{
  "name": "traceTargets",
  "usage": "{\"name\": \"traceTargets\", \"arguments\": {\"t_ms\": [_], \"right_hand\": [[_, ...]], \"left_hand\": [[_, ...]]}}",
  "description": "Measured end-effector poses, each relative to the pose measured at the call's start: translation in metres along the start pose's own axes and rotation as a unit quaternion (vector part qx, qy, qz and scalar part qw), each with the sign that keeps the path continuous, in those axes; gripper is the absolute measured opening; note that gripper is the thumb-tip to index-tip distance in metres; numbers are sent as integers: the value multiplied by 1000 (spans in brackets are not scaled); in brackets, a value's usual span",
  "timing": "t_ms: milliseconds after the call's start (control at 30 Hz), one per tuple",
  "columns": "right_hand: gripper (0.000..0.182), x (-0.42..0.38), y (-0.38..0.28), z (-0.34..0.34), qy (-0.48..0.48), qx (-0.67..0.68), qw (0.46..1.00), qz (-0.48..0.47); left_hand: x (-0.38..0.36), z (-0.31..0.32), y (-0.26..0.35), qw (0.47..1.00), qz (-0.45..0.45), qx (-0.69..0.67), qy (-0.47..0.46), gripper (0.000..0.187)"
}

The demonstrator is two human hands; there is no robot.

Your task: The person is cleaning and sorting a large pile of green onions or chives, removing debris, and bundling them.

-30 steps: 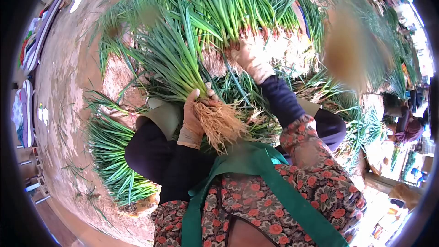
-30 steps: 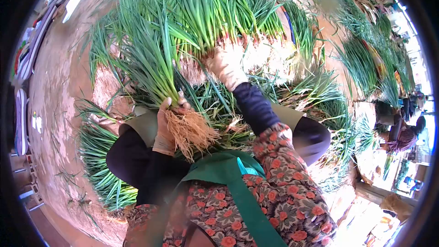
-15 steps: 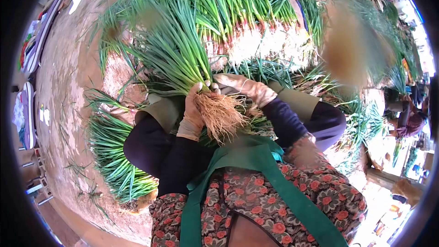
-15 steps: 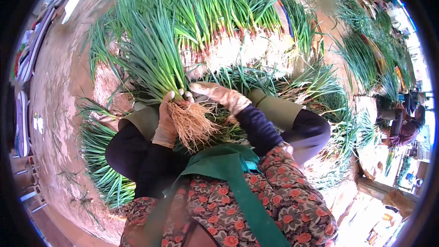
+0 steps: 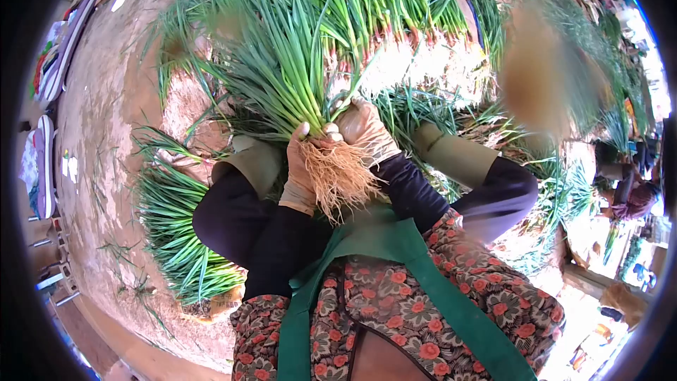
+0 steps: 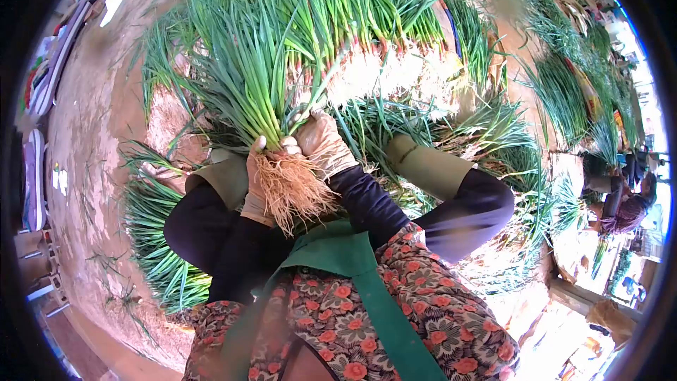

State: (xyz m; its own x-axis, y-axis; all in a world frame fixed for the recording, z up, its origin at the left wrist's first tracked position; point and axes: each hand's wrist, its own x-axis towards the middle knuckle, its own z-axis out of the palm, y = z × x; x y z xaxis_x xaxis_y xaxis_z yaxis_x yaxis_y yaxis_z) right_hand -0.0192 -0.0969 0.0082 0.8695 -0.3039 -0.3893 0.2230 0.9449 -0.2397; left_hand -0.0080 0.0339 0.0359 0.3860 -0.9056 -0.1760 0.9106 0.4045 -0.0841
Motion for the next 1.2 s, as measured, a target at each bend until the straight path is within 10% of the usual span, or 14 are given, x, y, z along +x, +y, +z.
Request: {"name": "traceTargets", "arguments": {"t_ms": [100, 200, 300, 367, 500, 567, 633, 667, 733, 867, 1033, 1067, 1200], "right_hand": [[17, 23, 6, -21, 48, -136, 990, 6], [23, 109, 66, -159, -138, -242, 960, 42], [23, 52, -2, -79, -37, -564, 824, -43], [19, 78, 15, -84, -25, -367, 906, -208], [29, 21, -52, -31, 14, -350, 913, -210], [31, 30, -117, -83, 52, -759, 648, 11], [29, -5, -105, -58, -61, -639, 765, -60], [28, 4, -90, -65, -28, -400, 914, -53], [35, -5, -62, -27, -81, -501, 862, -5], [59, -2, -40, -7, -97, -853, 513, 16], [41, -21, -45, 2, -139, -816, 559, -40], [35, -37, -51, 18, -70, -738, 670, 38], [30, 17, -48, -78, -74, -845, 455, -271]], "left_hand": [[0, -15, 9, 997, 55, 31, 50, 33], [-3, -5, 5, 1000, 9, -23, -19, 30], [-6, -3, -2, 991, 54, 101, 64, 29], [1, -12, -7, 997, 25, 50, 50, 28], [-6, 8, -8, 994, 38, 71, 70, 29], [-10, 9, -8, 992, 74, 84, 66, 31], [-5, -4, -8, 995, 8, 57, 76, 35], [-2, -10, -8, 994, -9, 64, 89, 35], [0, -25, -8, 990, -32, 69, 116, 37], [-9, 7, -15, 976, 27, 123, 180, 35], [-6, 4, -14, 967, 9, 157, 200, 39], [-6, 6, -15, 963, -6, 155, 220, 40], [3, -18, -12, 970, 34, 164, 174, 36]]}}
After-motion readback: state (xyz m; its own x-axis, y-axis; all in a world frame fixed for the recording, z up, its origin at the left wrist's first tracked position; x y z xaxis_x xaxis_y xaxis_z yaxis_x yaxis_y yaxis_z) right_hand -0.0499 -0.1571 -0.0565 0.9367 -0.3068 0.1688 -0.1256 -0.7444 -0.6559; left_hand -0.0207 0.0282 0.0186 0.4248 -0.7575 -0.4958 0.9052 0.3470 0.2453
